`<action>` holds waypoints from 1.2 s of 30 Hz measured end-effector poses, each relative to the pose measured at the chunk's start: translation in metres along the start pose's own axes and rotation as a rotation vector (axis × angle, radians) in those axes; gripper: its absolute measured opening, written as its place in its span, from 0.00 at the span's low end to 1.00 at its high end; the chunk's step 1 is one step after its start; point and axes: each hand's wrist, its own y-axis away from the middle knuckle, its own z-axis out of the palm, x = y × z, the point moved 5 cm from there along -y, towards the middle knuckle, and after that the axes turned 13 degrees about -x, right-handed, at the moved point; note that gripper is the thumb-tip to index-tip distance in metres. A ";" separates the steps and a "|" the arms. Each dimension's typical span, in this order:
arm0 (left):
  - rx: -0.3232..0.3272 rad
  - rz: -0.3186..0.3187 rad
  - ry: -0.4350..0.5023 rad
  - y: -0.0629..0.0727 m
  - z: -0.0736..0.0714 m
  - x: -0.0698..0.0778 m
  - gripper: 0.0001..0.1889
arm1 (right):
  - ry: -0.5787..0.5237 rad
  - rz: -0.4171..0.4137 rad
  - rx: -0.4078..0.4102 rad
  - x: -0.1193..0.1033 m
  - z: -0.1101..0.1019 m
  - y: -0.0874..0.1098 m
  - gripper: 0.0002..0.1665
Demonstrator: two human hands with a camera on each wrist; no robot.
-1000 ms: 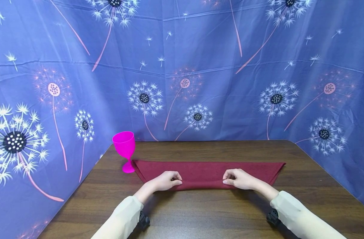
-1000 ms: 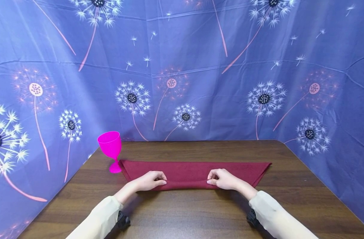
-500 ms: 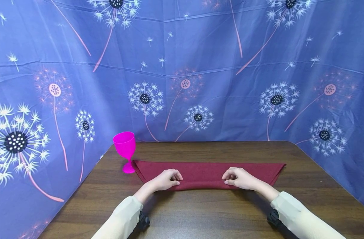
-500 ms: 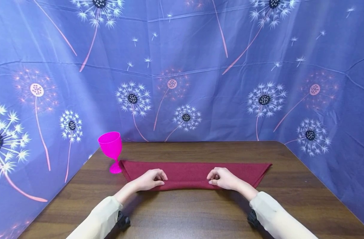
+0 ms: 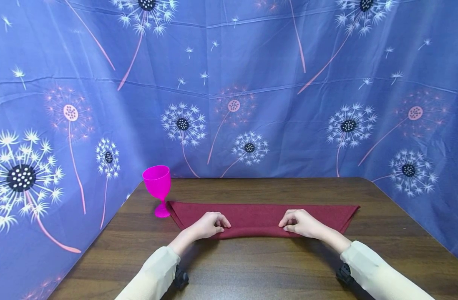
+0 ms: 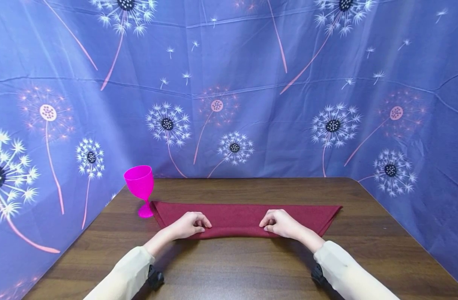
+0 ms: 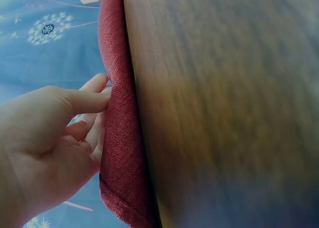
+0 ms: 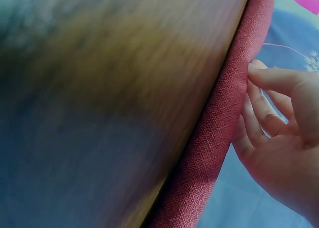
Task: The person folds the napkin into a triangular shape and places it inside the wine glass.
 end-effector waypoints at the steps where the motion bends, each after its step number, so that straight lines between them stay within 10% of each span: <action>1: -0.003 -0.004 0.003 0.000 0.000 0.000 0.08 | 0.002 -0.003 -0.002 0.000 0.000 0.000 0.07; 36: -0.058 -0.002 -0.011 0.002 0.003 0.002 0.11 | 0.060 0.003 -0.080 0.004 0.003 0.002 0.10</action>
